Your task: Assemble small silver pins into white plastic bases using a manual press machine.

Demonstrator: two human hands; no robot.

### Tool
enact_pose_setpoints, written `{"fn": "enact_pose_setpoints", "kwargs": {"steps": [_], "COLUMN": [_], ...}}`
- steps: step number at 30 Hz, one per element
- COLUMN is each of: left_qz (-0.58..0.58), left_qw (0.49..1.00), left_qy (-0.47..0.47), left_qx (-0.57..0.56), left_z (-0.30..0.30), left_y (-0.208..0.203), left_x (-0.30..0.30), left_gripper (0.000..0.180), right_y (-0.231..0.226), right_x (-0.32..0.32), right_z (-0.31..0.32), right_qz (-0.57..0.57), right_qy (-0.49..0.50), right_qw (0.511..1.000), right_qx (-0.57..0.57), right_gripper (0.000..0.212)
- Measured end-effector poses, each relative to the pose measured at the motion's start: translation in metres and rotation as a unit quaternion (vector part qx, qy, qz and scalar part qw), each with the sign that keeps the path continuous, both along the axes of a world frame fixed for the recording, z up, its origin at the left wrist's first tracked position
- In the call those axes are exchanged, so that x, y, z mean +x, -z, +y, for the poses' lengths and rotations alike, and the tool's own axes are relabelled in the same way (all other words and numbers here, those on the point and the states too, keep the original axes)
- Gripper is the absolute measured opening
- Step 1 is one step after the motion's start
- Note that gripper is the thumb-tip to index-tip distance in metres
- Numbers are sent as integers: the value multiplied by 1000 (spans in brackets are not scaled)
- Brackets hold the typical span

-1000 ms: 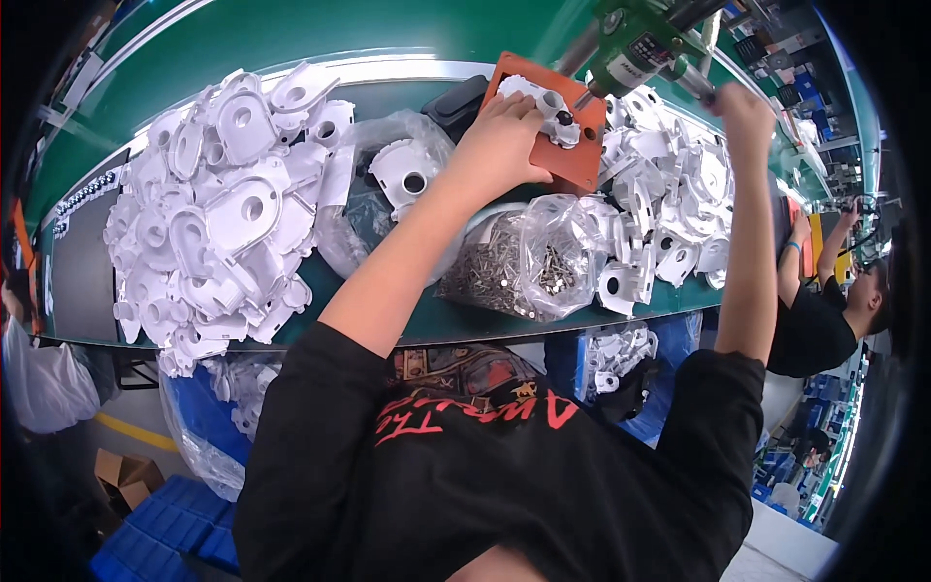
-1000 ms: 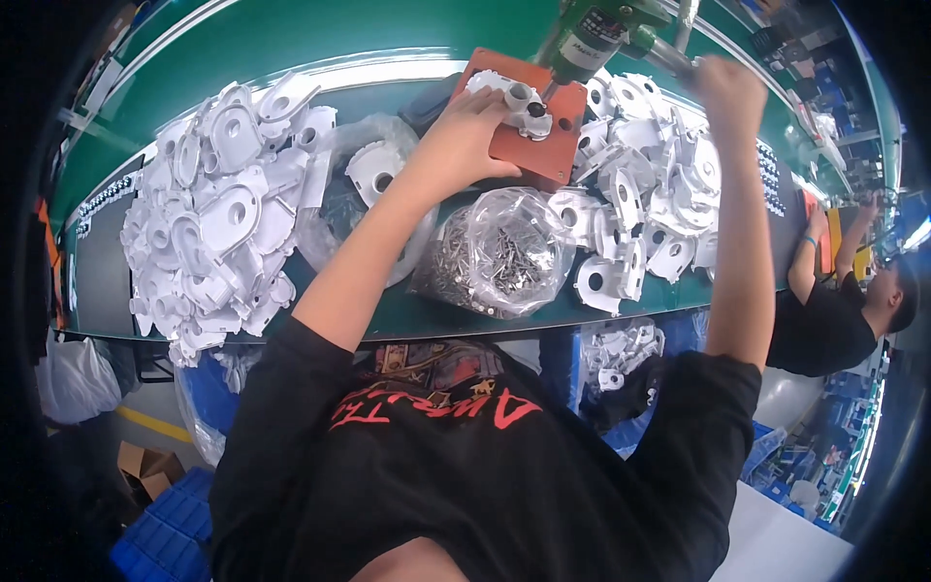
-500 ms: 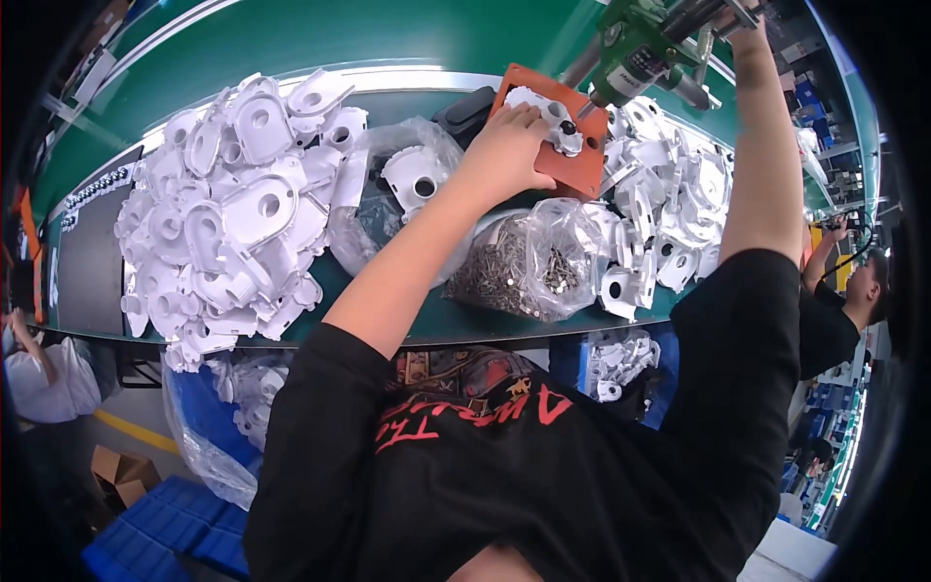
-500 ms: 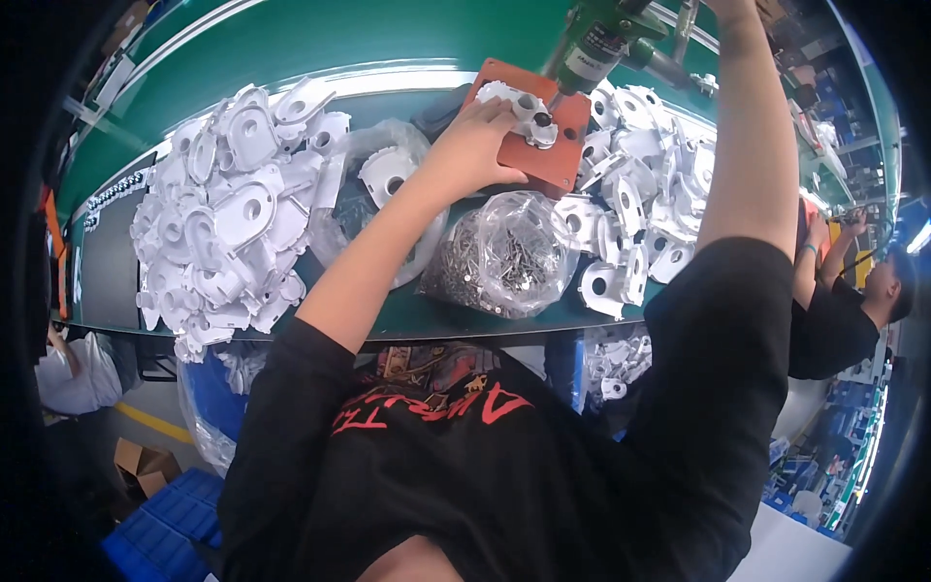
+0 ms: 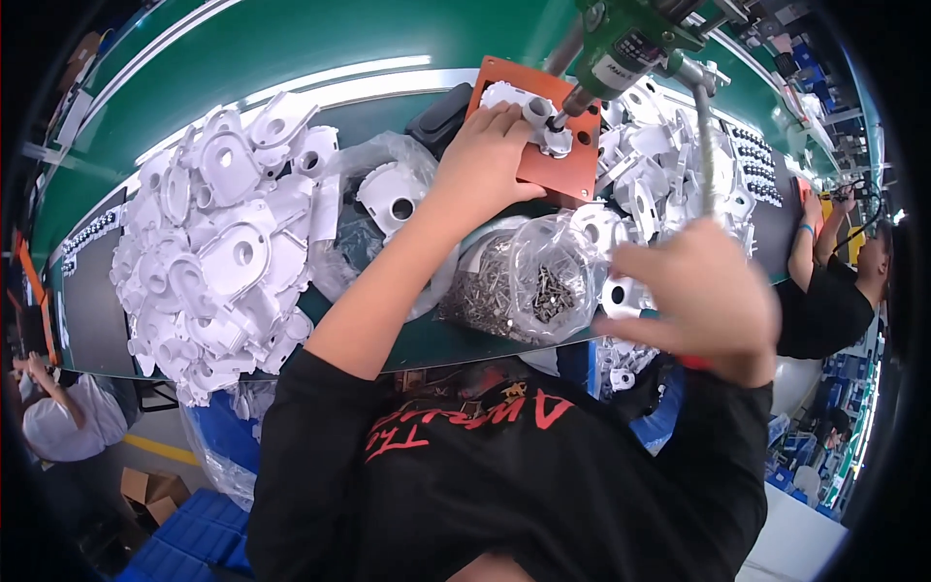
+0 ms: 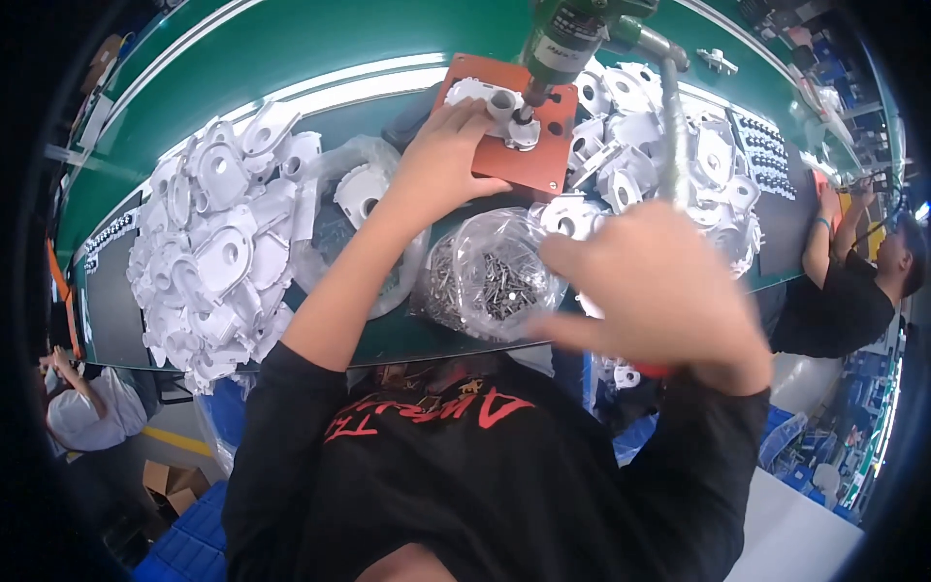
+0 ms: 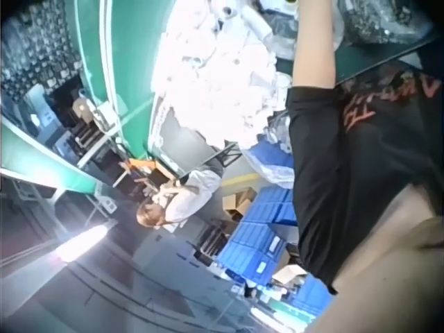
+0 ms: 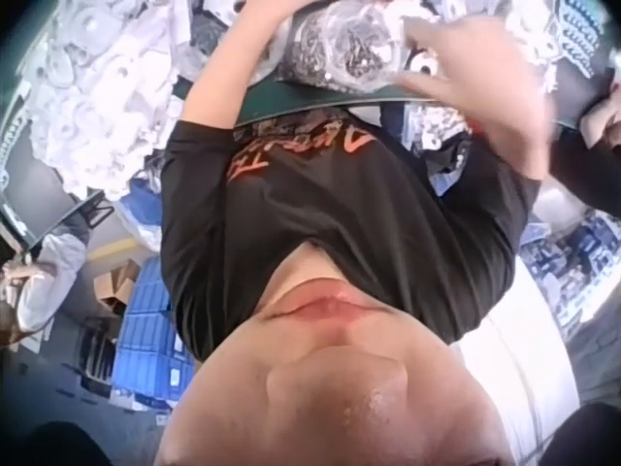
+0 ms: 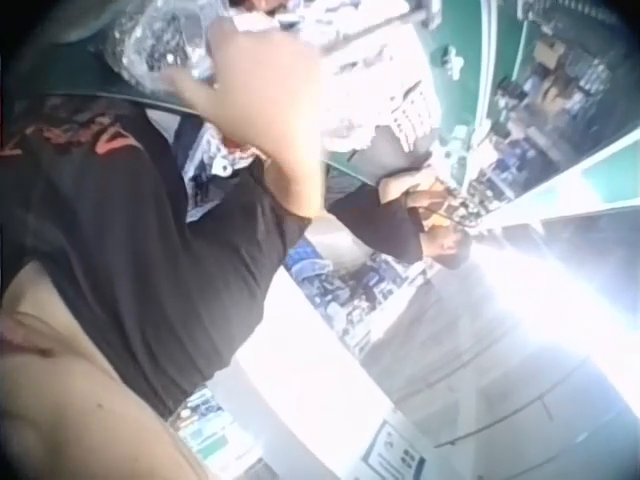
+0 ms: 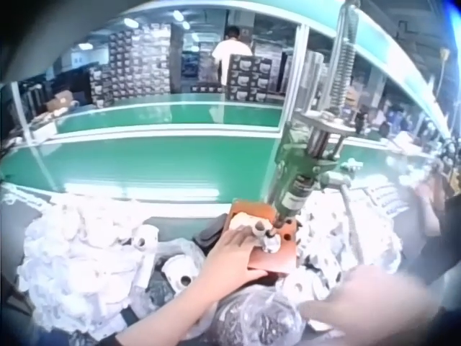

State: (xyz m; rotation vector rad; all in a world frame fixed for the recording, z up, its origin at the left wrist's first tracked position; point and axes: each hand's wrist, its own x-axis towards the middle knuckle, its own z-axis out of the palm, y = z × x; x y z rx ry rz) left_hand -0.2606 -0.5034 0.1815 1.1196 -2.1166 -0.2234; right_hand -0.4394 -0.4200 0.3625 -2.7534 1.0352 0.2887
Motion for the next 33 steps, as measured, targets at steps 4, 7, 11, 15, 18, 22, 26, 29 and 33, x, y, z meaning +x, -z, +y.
{"fn": "enact_pose_setpoints", "kwargs": {"steps": [4,7,11,15,18,22,26,29,33], "left_qz": [-6,45,48,-118,-46,-162,-221,-159,49], "left_qw": [999,998,997,992,994,985,974,982,996], "left_qy": [15,27,-14,-23,75,44,-36,-102,-56], "left_qx": [-28,38,53,-28,63,-49,31,-20,41], "left_z": [-3,-5,-30,-54,-64,-63,-87,-96,-123], "left_y": [4,-10,-11,-10,-24,-48,-66,-69,-46], "left_x": [-5,2,-13,-25,-23,-18,11,36,85], "left_gripper": [59,57,46,43,40,45,48,34,51], "right_y": [22,2,-46,-48,-17,56,77,113,143], "right_x": [-11,-23,-80,-56,-114,-98,-117,-129,-123], "right_z": [2,-21,-72,-95,-142,-100,-1,54,95], "right_qz": [-142,-309,-528,-795,-675,-605,-478,-355,-237], "right_qy": [36,-22,-62,178,206,263,354,442,467], "right_qw": [989,928,821,573,495,751,803,823,847], "right_qx": [10,208,208,88,507,3,-52,-17,-87], "right_gripper": [34,52,64,42,34,39,29,29,37]}}
